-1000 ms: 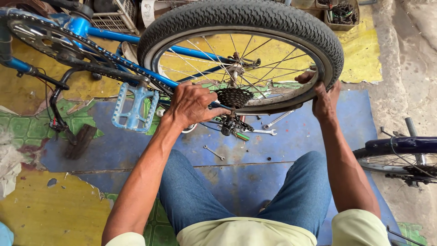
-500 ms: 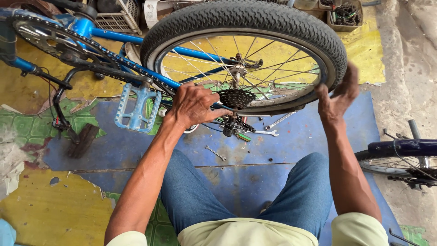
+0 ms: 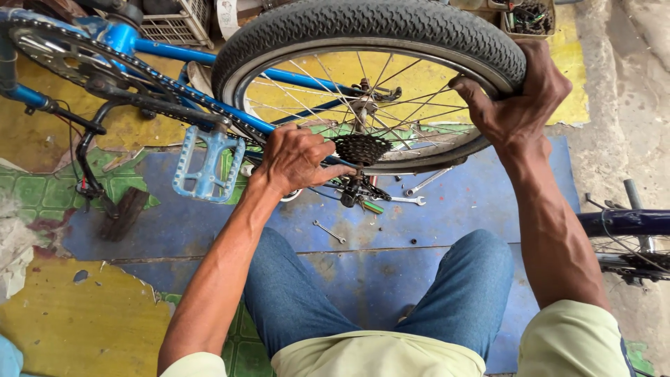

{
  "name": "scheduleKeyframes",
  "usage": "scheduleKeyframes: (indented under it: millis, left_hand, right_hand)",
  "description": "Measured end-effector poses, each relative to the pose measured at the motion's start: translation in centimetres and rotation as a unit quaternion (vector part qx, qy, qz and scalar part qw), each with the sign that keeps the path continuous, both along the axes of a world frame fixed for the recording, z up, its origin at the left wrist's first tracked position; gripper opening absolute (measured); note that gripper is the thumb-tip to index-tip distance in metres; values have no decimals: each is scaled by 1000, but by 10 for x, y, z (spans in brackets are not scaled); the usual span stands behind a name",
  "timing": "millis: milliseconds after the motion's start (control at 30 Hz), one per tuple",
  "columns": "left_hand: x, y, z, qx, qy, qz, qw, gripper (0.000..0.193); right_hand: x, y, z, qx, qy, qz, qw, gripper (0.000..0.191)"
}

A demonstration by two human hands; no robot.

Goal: The person removes the rear wheel from a blue bicycle, inspects the tire and spokes, and then reattaches the wheel to the frame. They manipulate the wheel and chain area by hand throughout the process.

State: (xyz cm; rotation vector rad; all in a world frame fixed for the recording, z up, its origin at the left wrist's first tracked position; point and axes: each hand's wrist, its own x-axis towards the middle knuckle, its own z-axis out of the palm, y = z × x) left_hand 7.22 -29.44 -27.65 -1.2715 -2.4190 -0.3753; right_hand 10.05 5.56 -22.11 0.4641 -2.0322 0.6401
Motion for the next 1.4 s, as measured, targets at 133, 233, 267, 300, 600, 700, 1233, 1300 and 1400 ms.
scheduleKeyframes:
  millis: [133,233,267,300,600,700,1233,1300,1400]
  left_hand:
    - [1,0,-1,28,35,-4,999,54]
    - [0,1,-2,24,28,1,999,57]
    - [0,1,-2,28,33,0,999,56]
    - [0,0,-2,31,36,0,999,56]
    - [-4,-1,-6,28,53,-16,998,57]
    - [-5,-2,-9,34,62,-23,997,54]
    - [-14,-4,-19,23,78,-5,997,63]
    - [-16,-6,-22,25,66,-4,997,62]
    - [-18,-6,-24,14,38,4,999,64]
  right_hand:
    - [-4,5,-7,0,7,-3,1000,66]
    - [-5,7,-12,-7,12,-2,1000,67]
    - [-5,8,-13,0,17,-3,1000,67]
    - [-5,9,-15,7,21,-2,1000,67]
    - [-15,25,-29,12,10,-15,1000,73]
    - [-16,24,-31,9,7,-20,1000,74]
    - [0,76,-74,-204,-343,142,906,74]
    - [-6,84,-77,-301,-422,183,835,90]
    - [-10,96,-69,-436,-436,450,646,98]
